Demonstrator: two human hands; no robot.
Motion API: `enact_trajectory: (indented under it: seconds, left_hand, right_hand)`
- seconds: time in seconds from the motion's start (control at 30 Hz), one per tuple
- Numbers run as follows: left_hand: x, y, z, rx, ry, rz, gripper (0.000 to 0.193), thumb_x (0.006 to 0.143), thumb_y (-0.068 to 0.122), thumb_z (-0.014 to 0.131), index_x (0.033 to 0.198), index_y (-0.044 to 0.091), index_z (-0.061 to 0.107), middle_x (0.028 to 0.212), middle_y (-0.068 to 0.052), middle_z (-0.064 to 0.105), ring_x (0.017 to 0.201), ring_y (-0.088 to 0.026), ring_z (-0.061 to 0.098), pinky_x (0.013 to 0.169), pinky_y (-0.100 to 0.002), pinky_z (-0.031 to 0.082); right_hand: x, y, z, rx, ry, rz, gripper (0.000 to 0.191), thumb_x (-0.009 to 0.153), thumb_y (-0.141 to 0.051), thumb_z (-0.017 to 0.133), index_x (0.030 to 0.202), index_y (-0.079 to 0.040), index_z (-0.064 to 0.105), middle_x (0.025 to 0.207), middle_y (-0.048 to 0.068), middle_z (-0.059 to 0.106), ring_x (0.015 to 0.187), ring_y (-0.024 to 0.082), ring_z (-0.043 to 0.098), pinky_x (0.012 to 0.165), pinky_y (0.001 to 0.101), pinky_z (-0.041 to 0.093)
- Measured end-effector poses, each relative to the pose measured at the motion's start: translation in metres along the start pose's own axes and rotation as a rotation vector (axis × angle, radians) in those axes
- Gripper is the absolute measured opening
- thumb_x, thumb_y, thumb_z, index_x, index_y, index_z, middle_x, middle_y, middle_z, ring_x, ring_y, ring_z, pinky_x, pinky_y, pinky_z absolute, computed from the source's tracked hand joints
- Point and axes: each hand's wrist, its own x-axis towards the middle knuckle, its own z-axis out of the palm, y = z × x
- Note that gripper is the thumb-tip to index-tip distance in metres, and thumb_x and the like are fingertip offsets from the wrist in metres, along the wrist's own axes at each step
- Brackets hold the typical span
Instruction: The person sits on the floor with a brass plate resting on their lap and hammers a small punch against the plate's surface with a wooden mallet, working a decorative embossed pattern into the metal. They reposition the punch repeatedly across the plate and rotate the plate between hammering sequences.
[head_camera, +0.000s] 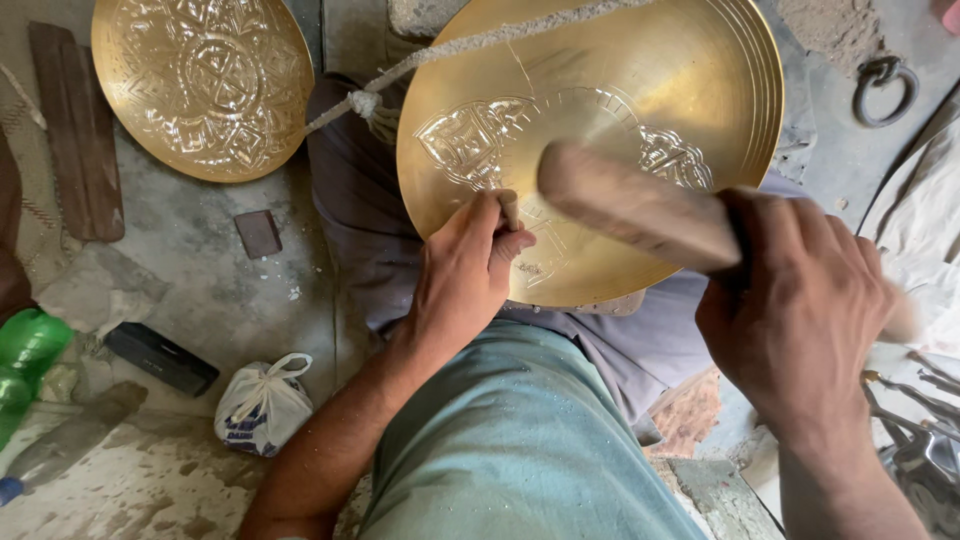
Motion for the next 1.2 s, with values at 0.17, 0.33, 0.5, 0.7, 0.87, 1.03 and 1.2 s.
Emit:
enact_trajectory:
  seconds: [0.17, 0.33, 0.5, 0.7, 0.87, 1.03, 1.2]
  left_hand:
    - [-0.003, -0.007, 0.004, 0.116, 0.033, 0.04, 0.027, 0.095, 0.009, 0.075, 0.112, 0.002, 0.056, 0.098, -0.015, 0.066, 0.09, -0.037, 0.068, 0.073, -0.046, 0.053]
    - [-0.004, -0.014, 0.008, 0.151, 0.035, 0.033, 0.027, 0.092, 0.006, 0.073, 0.113, 0.004, 0.056, 0.1, -0.014, 0.066, 0.091, -0.036, 0.07, 0.073, -0.046, 0.054]
    - [-0.01, -0.018, 0.011, 0.16, 0.102, 0.066, 0.026, 0.092, 0.003, 0.072, 0.113, 0.003, 0.056, 0.098, -0.014, 0.067, 0.091, -0.037, 0.069, 0.074, -0.047, 0.054]
    - [-0.014, -0.026, 0.018, 0.098, 0.139, -0.054, 0.023, 0.099, 0.013, 0.07, 0.11, 0.001, 0.055, 0.091, -0.014, 0.064, 0.083, -0.034, 0.069, 0.069, -0.046, 0.054]
    - [-0.014, -0.031, 0.022, 0.182, 0.169, -0.021, 0.024, 0.1, 0.016, 0.071, 0.109, 0.001, 0.055, 0.091, -0.015, 0.063, 0.082, -0.036, 0.066, 0.069, -0.047, 0.053]
    - [-0.017, -0.027, 0.021, 0.217, 0.133, -0.075, 0.027, 0.099, 0.019, 0.073, 0.107, 0.002, 0.054, 0.09, -0.016, 0.062, 0.082, -0.038, 0.066, 0.068, -0.047, 0.052]
    - [-0.015, -0.028, 0.021, 0.146, 0.134, -0.055, 0.026, 0.1, 0.02, 0.068, 0.115, 0.002, 0.056, 0.091, -0.015, 0.065, 0.081, -0.037, 0.068, 0.066, -0.046, 0.054]
  right_hand:
    - [0.01, 0.003, -0.004, 0.043, 0.002, 0.021, 0.039, 0.086, -0.001, 0.07, 0.125, -0.002, 0.068, 0.096, 0.014, 0.071, 0.075, 0.028, 0.067, 0.067, 0.0383, 0.048]
    - [0.023, -0.004, -0.007, 0.183, 0.049, -0.019, 0.038, 0.091, -0.004, 0.069, 0.129, -0.002, 0.064, 0.099, 0.013, 0.069, 0.075, 0.024, 0.067, 0.069, 0.0355, 0.048]
    - [0.033, -0.012, -0.004, -0.182, 0.138, -0.227, 0.017, 0.1, -0.014, 0.076, 0.115, -0.014, 0.068, 0.094, 0.004, 0.071, 0.083, 0.021, 0.07, 0.073, 0.0331, 0.048]
    - [0.053, -0.009, 0.008, -0.223, -0.047, -0.201, 0.018, 0.1, -0.007, 0.073, 0.116, -0.016, 0.075, 0.092, 0.002, 0.07, 0.073, 0.018, 0.063, 0.072, 0.0322, 0.046]
    - [0.059, -0.012, 0.011, -0.045, 0.042, -0.22, 0.027, 0.093, -0.003, 0.07, 0.12, -0.009, 0.07, 0.093, 0.005, 0.069, 0.074, 0.019, 0.063, 0.069, 0.0327, 0.047]
    - [0.06, -0.012, 0.009, -0.191, -0.005, -0.286, 0.02, 0.089, -0.007, 0.069, 0.108, -0.013, 0.071, 0.085, 0.005, 0.069, 0.068, 0.02, 0.063, 0.065, 0.0362, 0.05]
    - [0.06, -0.012, 0.014, -0.105, 0.01, -0.265, 0.024, 0.088, -0.004, 0.072, 0.11, -0.013, 0.069, 0.09, 0.004, 0.069, 0.077, 0.02, 0.066, 0.076, 0.0366, 0.05]
